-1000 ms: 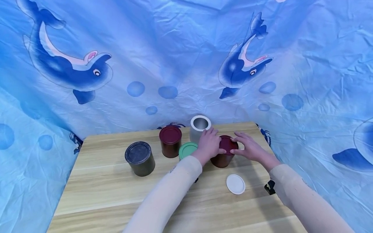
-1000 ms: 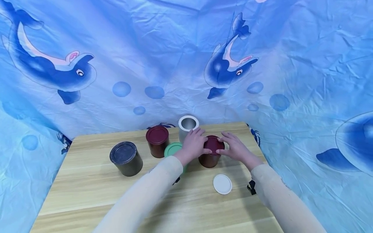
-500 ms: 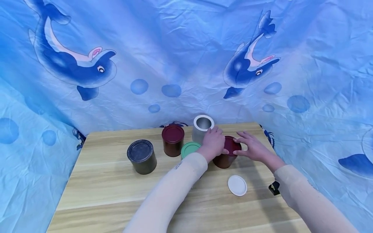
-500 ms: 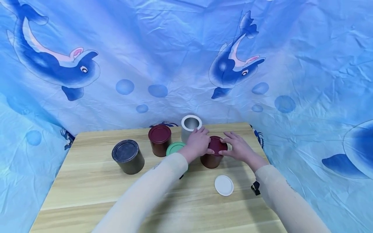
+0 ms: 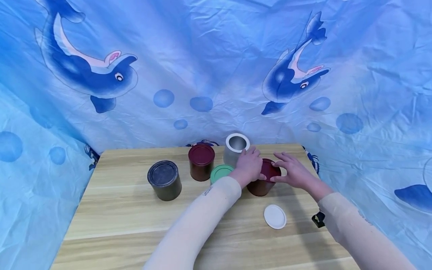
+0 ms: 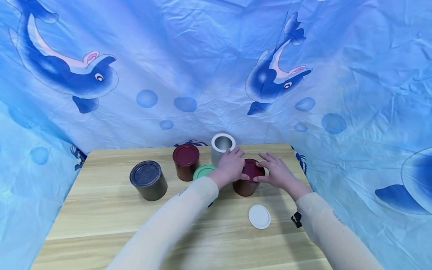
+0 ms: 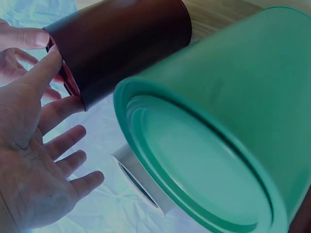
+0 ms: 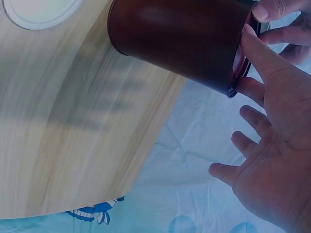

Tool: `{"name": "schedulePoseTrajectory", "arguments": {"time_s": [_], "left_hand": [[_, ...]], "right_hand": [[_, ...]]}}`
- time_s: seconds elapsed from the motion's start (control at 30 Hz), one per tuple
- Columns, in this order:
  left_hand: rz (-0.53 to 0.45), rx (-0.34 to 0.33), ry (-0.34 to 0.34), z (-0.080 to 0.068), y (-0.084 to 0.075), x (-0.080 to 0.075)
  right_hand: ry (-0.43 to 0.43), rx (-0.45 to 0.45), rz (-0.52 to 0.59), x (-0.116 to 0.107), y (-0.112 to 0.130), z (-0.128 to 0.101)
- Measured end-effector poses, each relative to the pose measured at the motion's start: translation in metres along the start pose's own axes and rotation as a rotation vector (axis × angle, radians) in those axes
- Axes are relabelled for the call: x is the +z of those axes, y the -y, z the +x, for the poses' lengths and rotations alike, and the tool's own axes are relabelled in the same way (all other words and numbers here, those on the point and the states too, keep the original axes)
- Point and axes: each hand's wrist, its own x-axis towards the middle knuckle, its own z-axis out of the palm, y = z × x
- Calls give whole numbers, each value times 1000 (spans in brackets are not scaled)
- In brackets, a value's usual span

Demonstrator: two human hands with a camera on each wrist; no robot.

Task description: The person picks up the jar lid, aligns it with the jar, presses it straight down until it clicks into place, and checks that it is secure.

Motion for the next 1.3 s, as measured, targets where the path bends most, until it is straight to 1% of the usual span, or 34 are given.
{"name": "schedulePoseTrajectory", "arguments": {"time_s": [0.17,0.4,0.6,0.77,1.0,1.1,1.23,1.3], "left_hand": [[-4,0,-11,0,0,1],[0,-2,-44,4,2,-1],[-25,7,-13,5,7,0],[-9,5,-33,5,11,-3],[20,6,-18,6,8,-5],[29,0,-8,7,7,-5],[38,-5,14,6,7,-5],[33,-7,14,5,6,-4]], "right_hand": [[7,20,41,1,-1,-2],[-20,17,34,2,-8,1],[-2,24,43,7,-8,5],[-2,24,45,8,-6,8],[24,32,12,5,-5,10],[21,32,10,5,-7,11],[11,38,19,5,-7,8],[-9,43,17,5,-7,5]]}}
